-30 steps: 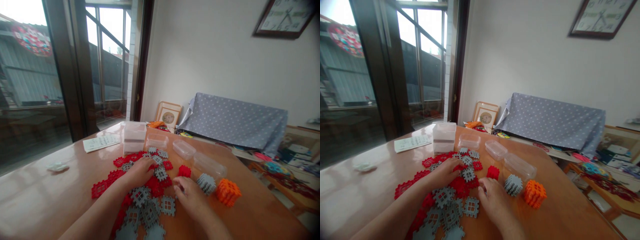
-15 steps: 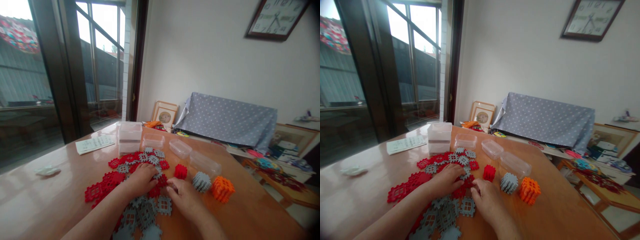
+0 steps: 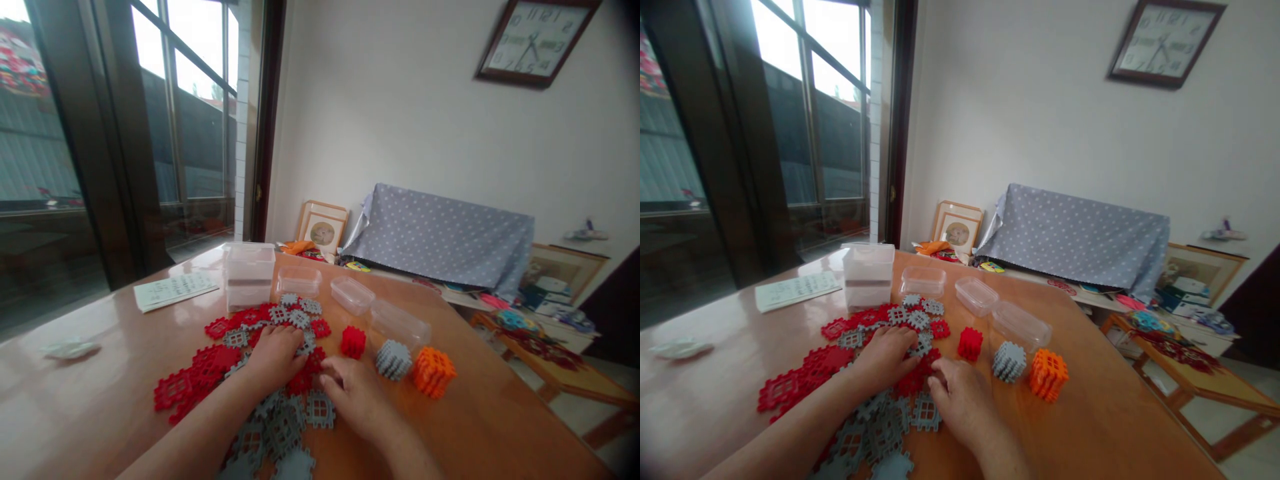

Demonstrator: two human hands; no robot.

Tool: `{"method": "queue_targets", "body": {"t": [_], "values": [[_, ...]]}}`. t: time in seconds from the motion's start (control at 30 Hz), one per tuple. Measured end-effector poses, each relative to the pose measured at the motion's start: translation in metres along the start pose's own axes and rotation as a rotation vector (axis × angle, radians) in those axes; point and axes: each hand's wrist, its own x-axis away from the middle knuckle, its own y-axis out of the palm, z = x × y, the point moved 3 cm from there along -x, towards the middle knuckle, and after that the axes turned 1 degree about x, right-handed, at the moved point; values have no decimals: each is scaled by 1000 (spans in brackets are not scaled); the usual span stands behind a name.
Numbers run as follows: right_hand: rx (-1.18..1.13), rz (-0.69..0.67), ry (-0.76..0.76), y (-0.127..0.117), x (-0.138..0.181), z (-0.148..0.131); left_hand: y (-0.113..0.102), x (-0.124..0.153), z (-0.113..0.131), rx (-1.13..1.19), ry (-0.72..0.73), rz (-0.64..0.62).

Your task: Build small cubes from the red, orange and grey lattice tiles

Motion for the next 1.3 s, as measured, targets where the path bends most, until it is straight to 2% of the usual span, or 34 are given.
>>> {"method": "queue_targets", "body": {"t": [0.23,0.5,0.67,0.83,1.0,1.13,1.3], "values": [[-84,68,24,-8,-3,12,-4,-1,-2,40,-3,32],[-37,116,130,-20,-2,36,-9,-1,-10,96,-31,23],[18,11,154,-27,5,51,-4,-2,-14,90,-6,0],[106,-66,109,-28,9,44,-7,-2,-12,106,30,47],[-2,-9,181,-37,9,38,-12,-1,0,236,130,52],[23,-13,222,-45,15,37,-19,1,17,249,187,-22],[6,20,297,-52,39,62,-28,-3,40,177,235,-119]]}}
